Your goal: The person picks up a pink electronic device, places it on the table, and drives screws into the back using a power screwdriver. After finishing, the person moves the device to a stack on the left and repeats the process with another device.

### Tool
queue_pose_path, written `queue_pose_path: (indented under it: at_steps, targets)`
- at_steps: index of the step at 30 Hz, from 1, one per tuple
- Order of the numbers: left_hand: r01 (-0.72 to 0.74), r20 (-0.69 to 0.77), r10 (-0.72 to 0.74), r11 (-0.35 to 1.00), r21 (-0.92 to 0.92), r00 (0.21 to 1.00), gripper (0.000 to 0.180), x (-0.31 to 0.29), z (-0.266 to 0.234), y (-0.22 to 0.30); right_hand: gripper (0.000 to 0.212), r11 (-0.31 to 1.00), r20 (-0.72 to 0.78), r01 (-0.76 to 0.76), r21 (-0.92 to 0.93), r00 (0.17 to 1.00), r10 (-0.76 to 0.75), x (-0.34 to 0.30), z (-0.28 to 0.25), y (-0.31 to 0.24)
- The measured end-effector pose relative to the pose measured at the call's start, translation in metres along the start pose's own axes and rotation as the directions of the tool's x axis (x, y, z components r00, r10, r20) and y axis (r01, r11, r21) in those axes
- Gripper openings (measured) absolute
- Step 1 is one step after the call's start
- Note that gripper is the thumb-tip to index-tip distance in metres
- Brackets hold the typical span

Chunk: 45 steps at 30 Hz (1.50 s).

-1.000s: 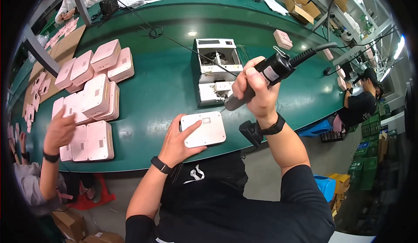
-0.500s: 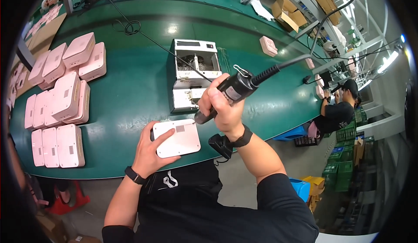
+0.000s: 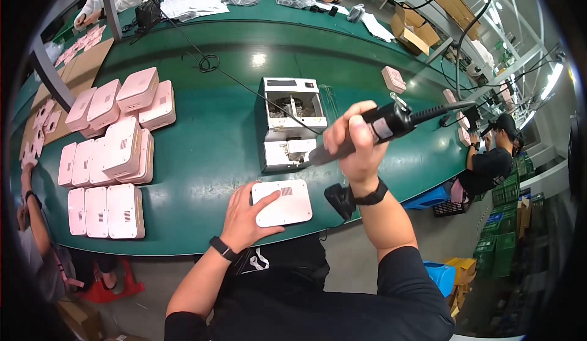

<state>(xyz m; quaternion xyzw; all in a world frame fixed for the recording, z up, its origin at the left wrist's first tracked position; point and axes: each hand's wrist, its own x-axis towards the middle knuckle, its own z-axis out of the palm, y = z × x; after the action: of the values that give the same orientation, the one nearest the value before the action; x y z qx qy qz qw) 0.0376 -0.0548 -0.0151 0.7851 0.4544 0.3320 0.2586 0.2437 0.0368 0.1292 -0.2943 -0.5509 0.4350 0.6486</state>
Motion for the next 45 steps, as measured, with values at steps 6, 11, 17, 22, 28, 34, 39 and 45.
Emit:
queue_pose_path:
  at_steps: [6, 11, 17, 22, 28, 34, 39, 45]
  targets:
    - [-0.006, -0.021, 0.007, 0.999, 0.052, 1.0, 0.08, 0.015, 0.018, 0.004, 0.013, 0.997, -0.05, -0.011, -0.071, 0.999, 0.008, 0.02, 0.009, 0.017]
    - [0.007, -0.033, -0.006, 0.999, 0.042, 0.999, 0.08, 0.016, 0.016, 0.004, 0.013, 0.996, 0.017, -0.081, -0.026, 0.997, 0.081, 0.002, 0.009, 0.009]
    - [0.023, -0.02, -0.023, 0.999, 0.023, 1.0, 0.08, 0.016, 0.02, 0.006, 0.014, 0.995, 0.067, -0.098, -0.034, 0.993, 0.1, -0.008, 0.012, 0.009]
    - [0.026, -0.021, -0.026, 0.999, 0.019, 0.999, 0.08, 0.019, 0.021, 0.005, 0.015, 0.993, 0.06, -0.112, -0.031, 0.992, 0.113, -0.01, 0.011, 0.025]
    - [0.024, -0.047, -0.023, 0.999, 0.025, 0.999, 0.08, 0.017, 0.021, 0.004, 0.017, 0.994, 0.086, -0.105, -0.031, 0.991, 0.107, -0.014, 0.009, 0.025]
    - [0.03, -0.046, -0.029, 1.0, 0.005, 0.999, 0.08, 0.02, 0.021, 0.006, 0.021, 0.993, 0.093, -0.121, 0.018, 0.989, 0.119, -0.015, 0.005, 0.019]
    - [0.037, -0.04, -0.037, 0.999, -0.007, 0.998, 0.079, 0.019, 0.02, 0.004, 0.021, 0.99, 0.111, -0.139, 0.019, 0.984, 0.136, -0.016, 0.011, 0.021]
    - [0.032, -0.064, -0.031, 0.999, 0.015, 0.997, 0.079, 0.02, 0.023, 0.0, 0.02, 0.975, 0.105, -0.223, -0.005, 0.969, 0.222, -0.014, 0.012, 0.038]
